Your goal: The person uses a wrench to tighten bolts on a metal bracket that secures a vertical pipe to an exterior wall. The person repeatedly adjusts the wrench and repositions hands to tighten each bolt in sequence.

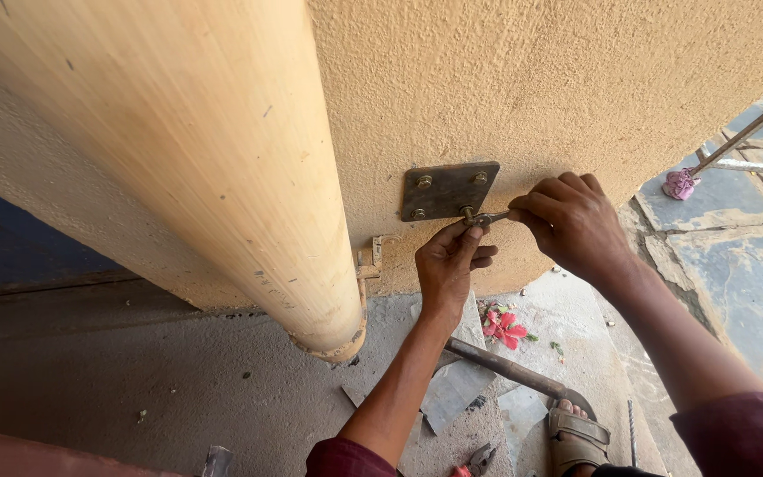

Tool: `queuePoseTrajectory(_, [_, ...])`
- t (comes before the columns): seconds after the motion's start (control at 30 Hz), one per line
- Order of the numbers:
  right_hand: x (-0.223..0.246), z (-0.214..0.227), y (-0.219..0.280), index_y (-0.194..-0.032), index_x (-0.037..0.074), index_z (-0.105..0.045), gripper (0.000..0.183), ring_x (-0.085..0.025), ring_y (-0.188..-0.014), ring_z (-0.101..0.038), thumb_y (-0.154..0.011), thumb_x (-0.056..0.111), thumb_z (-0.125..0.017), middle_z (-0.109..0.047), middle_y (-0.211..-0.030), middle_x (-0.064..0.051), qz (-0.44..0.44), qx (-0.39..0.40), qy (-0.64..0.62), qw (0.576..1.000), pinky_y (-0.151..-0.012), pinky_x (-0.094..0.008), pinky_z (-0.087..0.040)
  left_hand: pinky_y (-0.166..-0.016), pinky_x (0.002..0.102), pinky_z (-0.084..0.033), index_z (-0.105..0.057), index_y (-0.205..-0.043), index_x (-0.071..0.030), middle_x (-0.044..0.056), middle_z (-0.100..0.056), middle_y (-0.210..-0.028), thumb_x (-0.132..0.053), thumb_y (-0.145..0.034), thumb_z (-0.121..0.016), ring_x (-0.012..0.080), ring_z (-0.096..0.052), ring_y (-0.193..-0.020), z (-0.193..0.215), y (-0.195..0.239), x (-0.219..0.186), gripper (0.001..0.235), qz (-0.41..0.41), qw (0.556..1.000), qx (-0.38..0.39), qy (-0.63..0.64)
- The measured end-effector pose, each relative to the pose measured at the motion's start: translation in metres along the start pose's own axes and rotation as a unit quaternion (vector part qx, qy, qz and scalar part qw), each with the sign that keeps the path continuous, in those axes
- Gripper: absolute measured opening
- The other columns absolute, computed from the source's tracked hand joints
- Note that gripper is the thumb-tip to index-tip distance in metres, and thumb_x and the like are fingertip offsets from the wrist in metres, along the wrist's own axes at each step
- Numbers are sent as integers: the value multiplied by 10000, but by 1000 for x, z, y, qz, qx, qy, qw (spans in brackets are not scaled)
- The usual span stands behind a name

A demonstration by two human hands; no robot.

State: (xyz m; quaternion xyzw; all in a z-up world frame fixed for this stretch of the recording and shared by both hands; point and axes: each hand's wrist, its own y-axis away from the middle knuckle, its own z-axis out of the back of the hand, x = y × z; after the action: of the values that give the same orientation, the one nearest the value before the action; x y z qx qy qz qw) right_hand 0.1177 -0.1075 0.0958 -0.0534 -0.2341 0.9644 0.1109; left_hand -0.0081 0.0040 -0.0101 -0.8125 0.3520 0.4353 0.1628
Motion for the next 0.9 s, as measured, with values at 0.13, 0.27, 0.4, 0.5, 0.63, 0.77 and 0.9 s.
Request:
queuePoseTrajectory(0.13, [6,18,-15,-919,160,-788,108,-163,-792,-560,-910,246,-723,-686,-823,16,47,48,73,995,-814,-344,-429,-654,272,-627,-730,-1175,-3,104,-777,-1018,-182,-964,-718,189,-771,-803,-2,4,2,277,-3,1000,5,6])
queuePoseTrajectory(0.27, [33,44,-39,-892,184,-784,68,-150,-795,-557,-895,171,-717,-670,-791,32,59,87,147,984,-822,-328,-421,-663,270,-631,-721,-1193,-20,92,-780,-1027,-190,-958,-713,178,-770,-812,-2,2,-6,290,31,1000,2,-4])
queuePoseTrajectory(0.4, [61,56,-55,-835,172,-763,76,-135,-842,-571,-865,180,-693,-681,-845,28,127,138,249,950,-826,-296,-434,-658,272,-630,-714,-1208,-14,105,-778,-1030,-206,-960,-707,185,-768,-799,3,3,2,315,30,999,1,12])
queuePoseTrajectory(0.5, [72,58,-66,-775,167,-751,152,-153,-942,-580,-884,236,-671,-676,-875,30,197,230,295,906,-792,-309,-436,-658,278,-629,-708,-1209,10,131,-767,-1021,-199,-966,-721,197,-768,-791,1,0,7,321,35,999,-6,30])
queuePoseTrajectory(0.63, [71,60,-72,-833,166,-748,126,-134,-924,-588,-885,255,-675,-681,-863,39,213,206,294,909,-781,-290,-442,-649,275,-625,-704,-1211,23,126,-776,-1025,-190,-963,-721,195,-769,-785,2,-3,7,327,44,998,1,50])
queuePoseTrajectory(0.77, [69,64,-64,-920,176,-745,109,-126,-891,-578,-862,241,-680,-681,-848,57,214,156,264,927,-837,-293,-435,-637,272,-622,-709,-1219,5,107,-779,-1018,-194,-957,-715,181,-758,-774,5,0,9,329,40,997,0,69])
queuePoseTrajectory(0.9, [63,67,-62,-906,164,-716,173,-127,-838,-577,-852,320,-665,-662,-767,56,258,117,317,905,-866,-321,-425,-630,264,-607,-710,-1223,4,107,-771,-1015,-206,-981,-705,169,-751,-762,6,1,9,320,11,998,0,62])
